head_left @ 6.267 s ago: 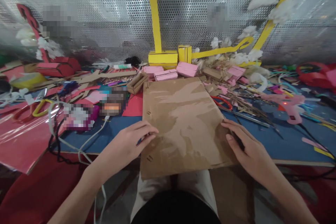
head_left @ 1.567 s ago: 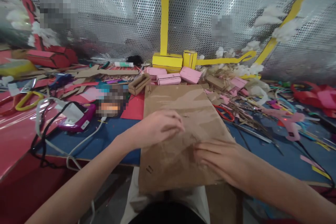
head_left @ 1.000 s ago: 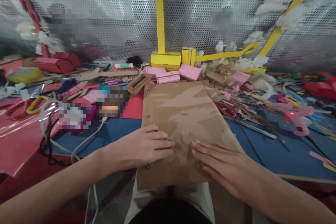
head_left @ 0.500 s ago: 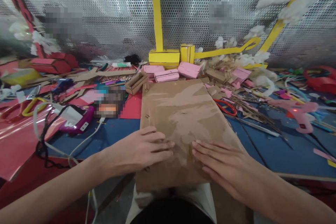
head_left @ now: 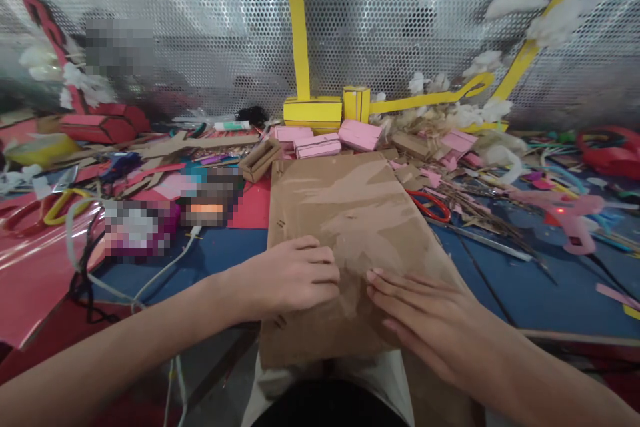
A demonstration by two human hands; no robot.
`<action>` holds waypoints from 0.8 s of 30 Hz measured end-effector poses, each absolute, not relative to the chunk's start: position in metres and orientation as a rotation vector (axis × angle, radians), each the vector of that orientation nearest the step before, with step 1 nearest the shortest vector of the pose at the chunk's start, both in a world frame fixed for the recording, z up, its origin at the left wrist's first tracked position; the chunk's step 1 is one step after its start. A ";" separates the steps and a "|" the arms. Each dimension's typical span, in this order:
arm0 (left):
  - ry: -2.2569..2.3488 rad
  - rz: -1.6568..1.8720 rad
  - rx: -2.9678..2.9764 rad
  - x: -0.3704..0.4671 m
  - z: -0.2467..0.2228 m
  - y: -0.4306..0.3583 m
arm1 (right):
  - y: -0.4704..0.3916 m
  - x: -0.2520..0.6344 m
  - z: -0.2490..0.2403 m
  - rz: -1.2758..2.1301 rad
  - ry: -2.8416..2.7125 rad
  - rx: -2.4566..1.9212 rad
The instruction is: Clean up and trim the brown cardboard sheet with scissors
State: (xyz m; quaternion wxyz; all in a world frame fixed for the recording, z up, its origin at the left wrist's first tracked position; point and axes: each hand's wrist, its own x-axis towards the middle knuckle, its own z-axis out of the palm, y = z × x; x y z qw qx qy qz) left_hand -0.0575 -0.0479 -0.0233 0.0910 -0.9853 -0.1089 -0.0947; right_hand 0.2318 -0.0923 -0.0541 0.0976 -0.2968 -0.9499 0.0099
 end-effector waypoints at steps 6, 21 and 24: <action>-0.141 -0.246 -2.821 -0.040 -0.020 -0.041 | -0.092 0.234 -0.051 -0.013 -2.829 -0.823; -1.035 -0.574 -2.820 -0.096 -0.023 -0.038 | -0.059 0.334 -0.071 -0.379 -2.182 -1.563; -1.540 -0.835 -2.712 -0.112 -0.014 -0.027 | -0.049 0.374 -0.086 -0.479 -2.196 -1.682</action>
